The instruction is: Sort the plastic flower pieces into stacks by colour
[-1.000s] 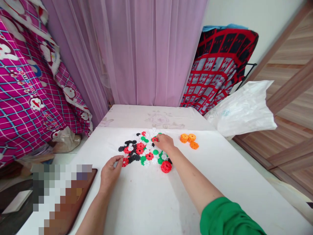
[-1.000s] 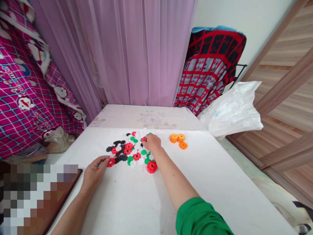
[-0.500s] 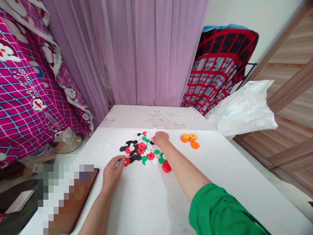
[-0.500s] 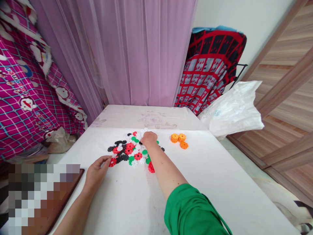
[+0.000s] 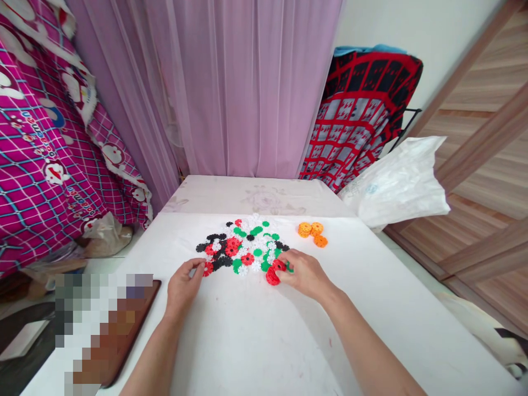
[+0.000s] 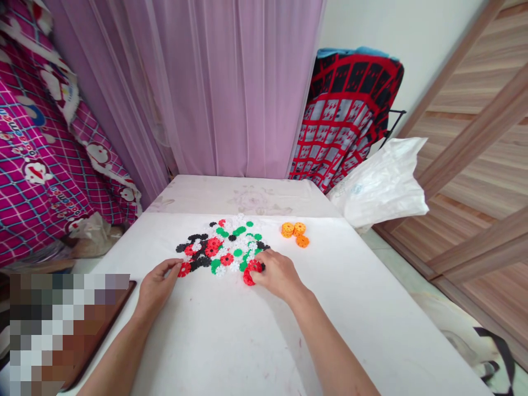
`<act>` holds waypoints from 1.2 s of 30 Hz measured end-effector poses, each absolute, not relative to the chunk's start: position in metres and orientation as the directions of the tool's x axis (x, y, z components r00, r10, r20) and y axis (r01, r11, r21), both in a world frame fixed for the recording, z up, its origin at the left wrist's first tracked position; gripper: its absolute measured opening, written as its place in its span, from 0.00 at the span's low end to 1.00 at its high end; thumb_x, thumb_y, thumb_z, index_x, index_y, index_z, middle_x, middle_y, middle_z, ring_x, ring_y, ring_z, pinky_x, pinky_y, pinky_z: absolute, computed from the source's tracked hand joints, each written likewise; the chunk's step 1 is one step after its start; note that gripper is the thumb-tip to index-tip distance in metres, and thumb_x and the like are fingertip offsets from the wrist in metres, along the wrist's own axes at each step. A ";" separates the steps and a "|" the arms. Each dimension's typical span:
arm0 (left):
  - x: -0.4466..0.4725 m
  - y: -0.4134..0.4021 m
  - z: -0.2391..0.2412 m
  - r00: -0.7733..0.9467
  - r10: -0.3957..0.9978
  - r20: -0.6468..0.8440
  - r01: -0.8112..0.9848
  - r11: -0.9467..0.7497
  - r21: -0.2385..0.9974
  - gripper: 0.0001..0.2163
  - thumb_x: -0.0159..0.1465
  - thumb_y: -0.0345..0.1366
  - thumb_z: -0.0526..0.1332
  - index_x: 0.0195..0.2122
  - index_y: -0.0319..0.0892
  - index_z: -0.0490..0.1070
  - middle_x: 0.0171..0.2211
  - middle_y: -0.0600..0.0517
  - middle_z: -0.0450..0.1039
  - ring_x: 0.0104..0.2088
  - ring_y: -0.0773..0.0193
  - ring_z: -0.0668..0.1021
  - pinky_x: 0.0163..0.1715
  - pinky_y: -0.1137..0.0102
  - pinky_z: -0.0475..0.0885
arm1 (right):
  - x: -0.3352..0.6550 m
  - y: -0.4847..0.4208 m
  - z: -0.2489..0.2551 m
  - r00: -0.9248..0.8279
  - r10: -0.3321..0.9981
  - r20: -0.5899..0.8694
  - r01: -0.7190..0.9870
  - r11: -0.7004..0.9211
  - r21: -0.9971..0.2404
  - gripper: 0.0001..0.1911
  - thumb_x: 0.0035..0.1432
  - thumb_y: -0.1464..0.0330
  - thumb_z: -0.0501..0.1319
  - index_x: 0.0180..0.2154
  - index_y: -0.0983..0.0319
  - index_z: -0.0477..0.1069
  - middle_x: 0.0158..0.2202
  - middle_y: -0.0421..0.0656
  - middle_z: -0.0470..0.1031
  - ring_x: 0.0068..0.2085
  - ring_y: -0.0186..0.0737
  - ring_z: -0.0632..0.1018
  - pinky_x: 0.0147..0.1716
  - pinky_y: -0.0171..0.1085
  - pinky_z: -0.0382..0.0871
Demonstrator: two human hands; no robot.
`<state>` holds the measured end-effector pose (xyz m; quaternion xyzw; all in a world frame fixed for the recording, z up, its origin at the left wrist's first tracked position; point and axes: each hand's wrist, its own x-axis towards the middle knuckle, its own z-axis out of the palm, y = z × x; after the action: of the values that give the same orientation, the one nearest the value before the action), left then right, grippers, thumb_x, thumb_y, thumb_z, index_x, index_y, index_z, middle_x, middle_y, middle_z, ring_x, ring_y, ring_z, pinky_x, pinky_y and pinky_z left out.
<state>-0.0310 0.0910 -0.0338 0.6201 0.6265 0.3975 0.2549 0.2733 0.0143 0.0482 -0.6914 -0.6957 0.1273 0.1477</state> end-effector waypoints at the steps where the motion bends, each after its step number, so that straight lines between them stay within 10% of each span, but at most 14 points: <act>1: -0.031 0.091 -0.033 -0.104 0.979 0.174 0.575 -0.084 0.814 0.17 0.56 0.51 0.56 0.36 0.48 0.77 0.38 0.52 0.81 0.41 0.57 0.80 0.46 0.64 0.72 | 0.272 0.011 0.048 -0.009 1.000 0.030 0.933 0.019 -0.360 0.06 0.52 0.65 0.62 0.33 0.58 0.75 0.34 0.39 0.74 0.35 0.36 0.73 0.33 0.32 0.58; 22: -0.028 0.089 -0.028 -0.111 0.982 0.152 0.560 -0.065 0.826 0.17 0.56 0.51 0.56 0.36 0.47 0.77 0.38 0.50 0.81 0.42 0.55 0.80 0.47 0.62 0.71 | 0.284 0.066 0.045 0.062 0.995 0.082 0.936 -0.029 -0.352 0.13 0.60 0.71 0.55 0.43 0.58 0.75 0.44 0.41 0.78 0.40 0.37 0.77 0.41 0.33 0.65; 36: -0.030 0.090 -0.029 -0.117 0.978 0.175 0.535 -0.086 0.840 0.15 0.57 0.49 0.57 0.36 0.47 0.77 0.38 0.51 0.81 0.42 0.56 0.80 0.46 0.63 0.73 | 0.205 0.205 0.026 -0.296 0.955 -0.006 0.931 0.287 -0.226 0.18 0.62 0.68 0.56 0.53 0.54 0.73 0.59 0.41 0.70 0.60 0.40 0.68 0.59 0.37 0.59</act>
<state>-0.0301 0.0895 -0.0291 0.6087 0.6212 0.4154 0.2664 0.2051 0.2050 0.0256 -0.5897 -0.7996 0.0933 0.0651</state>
